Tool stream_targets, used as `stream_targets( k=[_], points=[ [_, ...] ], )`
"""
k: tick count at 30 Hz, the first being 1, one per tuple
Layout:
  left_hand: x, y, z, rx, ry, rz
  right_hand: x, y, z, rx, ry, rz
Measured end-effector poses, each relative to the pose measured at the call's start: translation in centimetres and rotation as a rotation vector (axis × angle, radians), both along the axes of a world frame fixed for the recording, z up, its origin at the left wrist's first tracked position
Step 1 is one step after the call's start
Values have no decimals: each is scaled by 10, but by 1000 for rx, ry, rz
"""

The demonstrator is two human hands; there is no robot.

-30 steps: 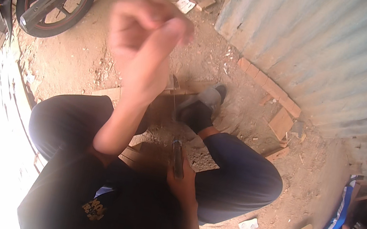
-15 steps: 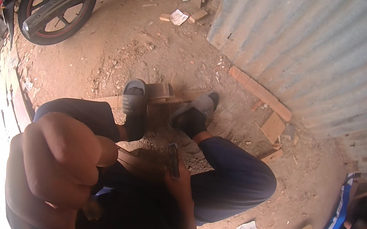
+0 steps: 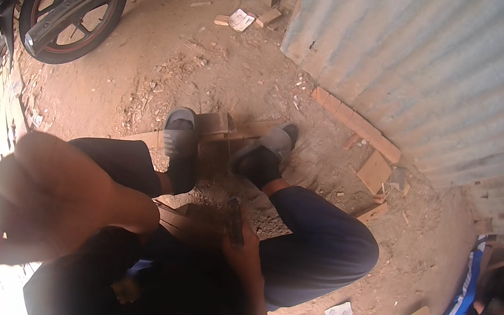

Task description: The person sits on the ground and uses a hand saw to cut a small piece of wood placed between their feet. They hold the wood steady with one hand and saw with the other, producing sawdust as they work.

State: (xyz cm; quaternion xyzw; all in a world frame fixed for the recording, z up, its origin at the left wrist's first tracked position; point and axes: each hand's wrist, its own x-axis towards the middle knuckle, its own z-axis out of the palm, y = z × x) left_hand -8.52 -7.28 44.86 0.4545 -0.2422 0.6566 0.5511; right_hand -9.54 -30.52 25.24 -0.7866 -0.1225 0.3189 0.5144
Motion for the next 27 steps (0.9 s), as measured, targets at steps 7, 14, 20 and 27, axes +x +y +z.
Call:
stream_targets(
  k=[7,14,20,27],
  points=[
    [74,71,-48,-116,59,56,2,10,3,-6,2,9],
    [176,84,-202,-603,782,209,-2,12,2,42,-90,-19],
    [153,80,-376,76,1688,663,-3,22,15,8,55,-61],
    [146,89,-435,126,1832,798,5,19,17,-58,82,-25]
  ],
)
